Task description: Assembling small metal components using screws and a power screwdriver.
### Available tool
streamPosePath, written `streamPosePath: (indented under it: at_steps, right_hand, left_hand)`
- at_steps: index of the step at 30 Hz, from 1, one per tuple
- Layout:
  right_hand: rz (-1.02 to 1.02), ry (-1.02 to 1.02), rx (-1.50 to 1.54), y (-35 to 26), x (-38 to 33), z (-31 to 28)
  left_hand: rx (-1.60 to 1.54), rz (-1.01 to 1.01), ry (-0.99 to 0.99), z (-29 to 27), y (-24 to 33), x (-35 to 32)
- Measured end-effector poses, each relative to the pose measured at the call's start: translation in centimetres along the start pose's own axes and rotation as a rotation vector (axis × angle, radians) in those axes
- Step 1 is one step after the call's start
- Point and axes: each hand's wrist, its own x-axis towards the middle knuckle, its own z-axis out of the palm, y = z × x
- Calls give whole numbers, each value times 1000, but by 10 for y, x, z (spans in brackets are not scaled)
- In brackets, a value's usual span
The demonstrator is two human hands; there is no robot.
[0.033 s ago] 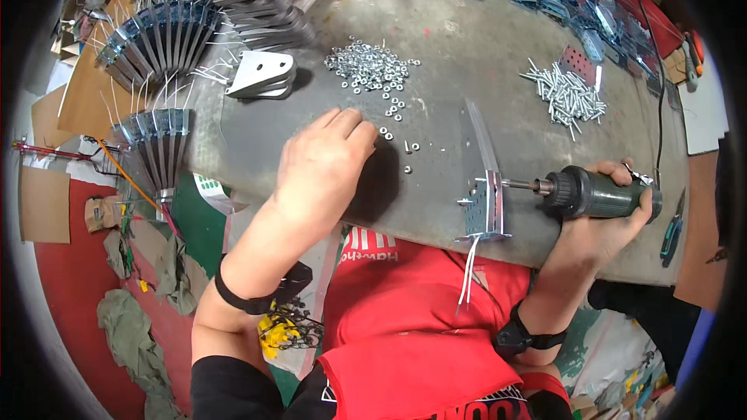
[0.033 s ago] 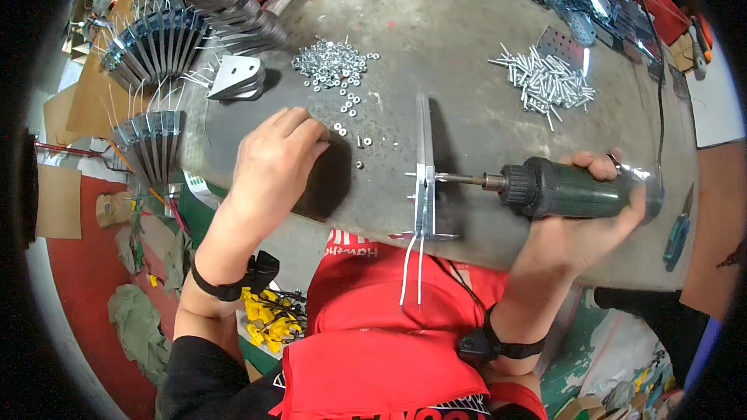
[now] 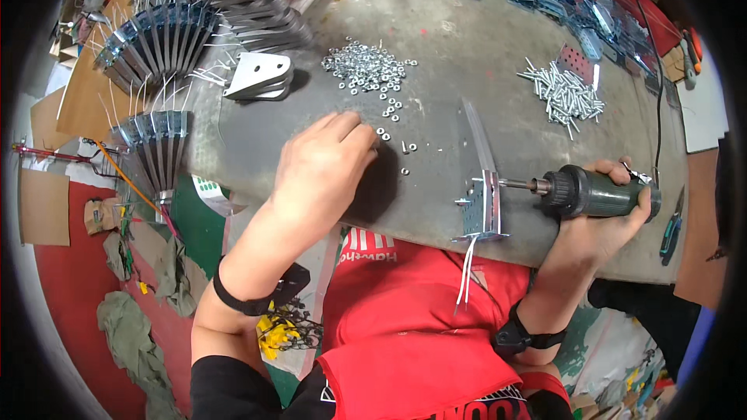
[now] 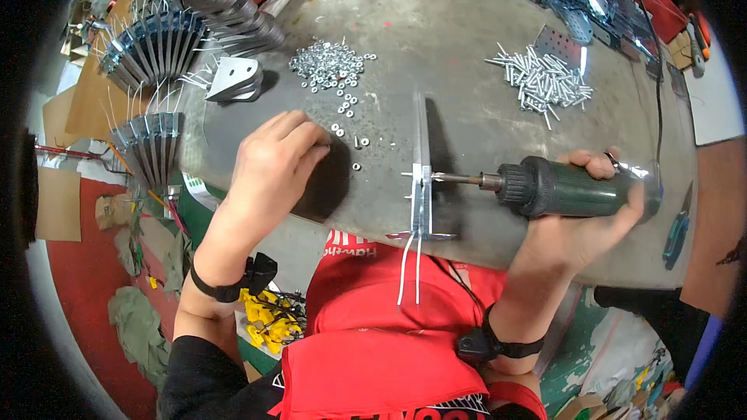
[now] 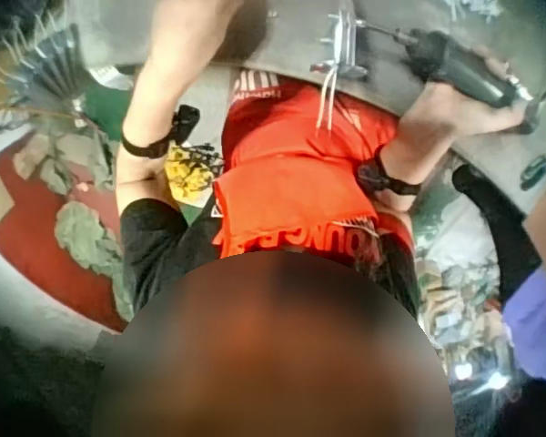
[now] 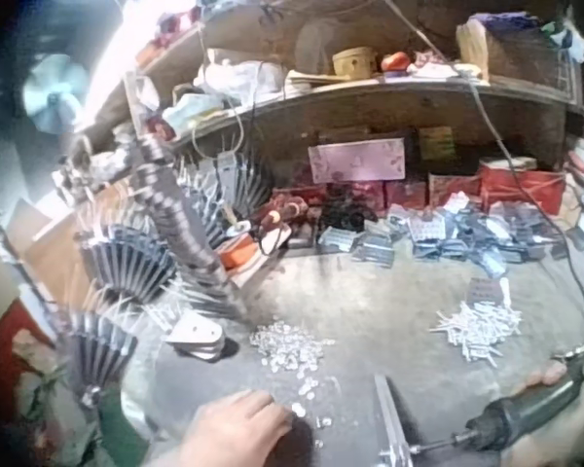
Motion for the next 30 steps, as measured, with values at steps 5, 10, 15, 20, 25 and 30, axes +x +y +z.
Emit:
streamPosePath:
  at_steps: [5,10,15,20,25,30]
  right_hand:
    - [-16,30,46,4,-2,9]
    - [-28,1,105,4,0,12]
    - [-15,54,133,4,-2,16]
    - [3,8,159,2,1,14]
    - [-6,33,176,2,-3,23]
    - [-22,26,111,6,0,22]
  left_hand:
    - [-756,-101,116,0,43,-5]
    - [-1147,-306,224,16,63,-5]
    - [-1238,-362,199,19,68,-4]
    - [-1307,-329,189,24,66,-2]
    - [-1226,-226,236,23,64,-2]
    - [-1134,-180,286,25,63,1]
